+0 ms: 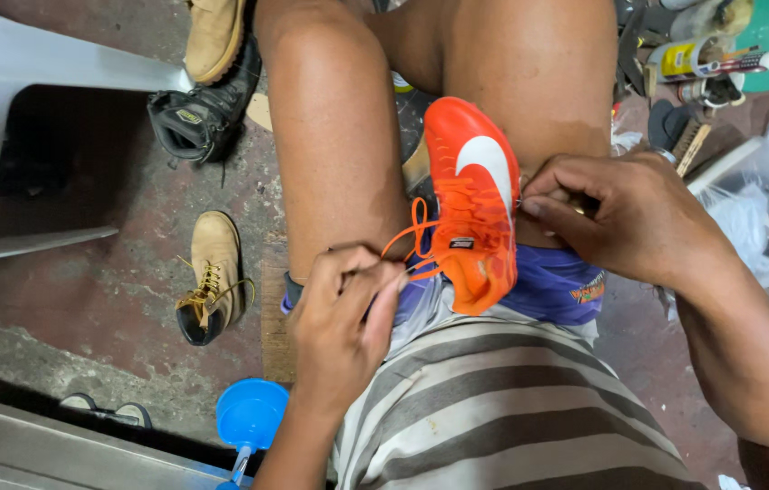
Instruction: The person stitches the sole onto an orange athletic shoe by hand using a needle and thread, pulling the thread through several points along the side of the shoe.
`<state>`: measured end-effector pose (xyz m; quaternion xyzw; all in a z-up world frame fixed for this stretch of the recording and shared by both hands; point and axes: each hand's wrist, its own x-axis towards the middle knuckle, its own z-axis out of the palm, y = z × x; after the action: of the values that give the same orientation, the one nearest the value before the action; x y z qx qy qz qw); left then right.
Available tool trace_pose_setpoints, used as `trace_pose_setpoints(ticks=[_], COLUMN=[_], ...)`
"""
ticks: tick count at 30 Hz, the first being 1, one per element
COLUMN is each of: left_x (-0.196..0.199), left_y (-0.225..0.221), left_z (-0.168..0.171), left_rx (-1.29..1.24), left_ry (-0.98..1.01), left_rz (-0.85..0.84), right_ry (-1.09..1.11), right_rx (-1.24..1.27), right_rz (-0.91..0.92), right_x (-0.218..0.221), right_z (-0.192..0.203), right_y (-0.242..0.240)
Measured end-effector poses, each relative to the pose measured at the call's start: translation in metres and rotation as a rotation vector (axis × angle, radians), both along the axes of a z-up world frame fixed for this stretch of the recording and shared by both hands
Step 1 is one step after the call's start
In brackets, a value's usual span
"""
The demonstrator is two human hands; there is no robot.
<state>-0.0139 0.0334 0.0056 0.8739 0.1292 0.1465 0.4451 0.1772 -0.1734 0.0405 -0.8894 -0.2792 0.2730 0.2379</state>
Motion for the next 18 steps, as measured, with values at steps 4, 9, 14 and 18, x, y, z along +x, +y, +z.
trace_pose_setpoints(ticks=[4,9,14,18], left_x=[-0.021,-0.033,-0.02,-0.009], left_y=[-0.008,-0.024,-0.042,-0.052], left_z=[0.009,0.004,-0.023,-0.027], left_rx=[-0.36,-1.267,-1.201,-1.099], left_ry=[0.004,-0.08,0.38,0.475], left_rz=[0.076,0.026,0.148,0.177], right_ry=[0.011,-0.005,0.28,0.091], right_rx=[0.031,0.089,-0.093,0.155], right_rz=[-0.022,0.027,-0.114,0.063], right_x=[-0.002,-0.005,-0.007,-0.012], right_z=[-0.001,0.005,0.014,0.012], right_y=[0.003,0.006,0.006,0.003])
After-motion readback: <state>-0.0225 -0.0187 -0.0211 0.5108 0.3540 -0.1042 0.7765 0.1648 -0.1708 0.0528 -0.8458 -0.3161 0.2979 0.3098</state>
